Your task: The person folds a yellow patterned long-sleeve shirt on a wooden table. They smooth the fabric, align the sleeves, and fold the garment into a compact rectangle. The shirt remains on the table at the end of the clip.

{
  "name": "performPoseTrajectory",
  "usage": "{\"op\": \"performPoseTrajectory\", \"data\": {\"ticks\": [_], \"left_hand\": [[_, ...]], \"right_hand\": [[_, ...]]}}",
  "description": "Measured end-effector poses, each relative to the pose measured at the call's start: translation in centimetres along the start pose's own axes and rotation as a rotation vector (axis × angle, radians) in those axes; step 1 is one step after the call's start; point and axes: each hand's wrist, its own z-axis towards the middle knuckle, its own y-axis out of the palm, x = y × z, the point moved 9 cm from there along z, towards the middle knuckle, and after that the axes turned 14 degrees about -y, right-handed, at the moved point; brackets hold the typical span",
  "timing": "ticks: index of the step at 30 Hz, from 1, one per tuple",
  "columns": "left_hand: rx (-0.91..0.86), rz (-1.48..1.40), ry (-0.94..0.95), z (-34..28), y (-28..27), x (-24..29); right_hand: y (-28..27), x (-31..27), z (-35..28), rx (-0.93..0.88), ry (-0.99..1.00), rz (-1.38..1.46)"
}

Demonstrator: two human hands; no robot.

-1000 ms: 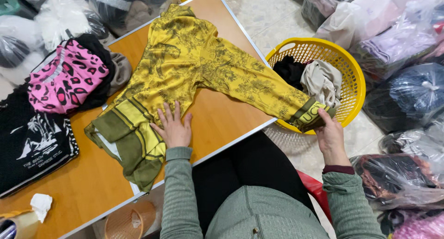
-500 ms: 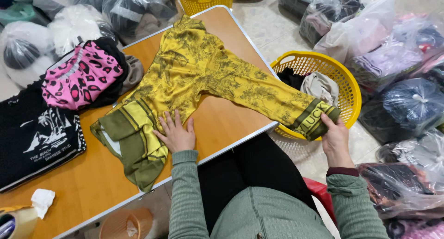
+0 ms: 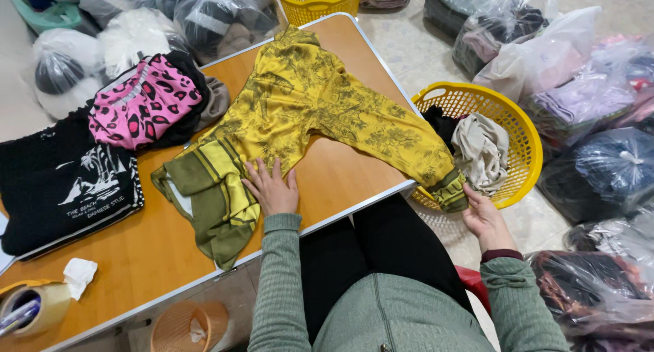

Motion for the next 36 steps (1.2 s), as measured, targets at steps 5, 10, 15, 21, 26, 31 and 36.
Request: {"op": "performPoseTrajectory", "data": {"ticks": [5, 10, 15, 21, 26, 31, 36], "left_hand": [[0.025, -0.017, 0.038, 0.0, -0.8, 0.8], [0.005, -0.036, 0.165, -0.5, -0.8, 1.9], [-0.035, -0.006, 0.218, -0.3, 0.3, 2.2], [-0.094, -0.003, 0.169, -0.3, 1.3, 1.6], [-0.068, -0.038, 0.178, -0.5, 0.2, 1.9], [-0.036, -0.066, 0.194, -0.9, -0.7, 2.2], [-0.026, -0.084, 0.212, -1.0, -0.7, 2.4]], "right_hand": [[0.7, 2.9, -1.4, 0.016, 0.194, 0.154], [0.1, 1.9, -0.8, 0.038, 0.091, 0.034], [-1.4, -1.9, 0.6, 0.065, -0.137, -0.017], [-0.1, -6.4, -0.3, -0.067, -0.400, -0.041], [2.1, -9.3, -3.0, -0.036, -0.622, -0.053], [3.7, -11.1, -5.3, -0.034, -0.841, -0.219], [3.3, -12.0, -5.3, -0.003, -0.874, -0.207]]}}
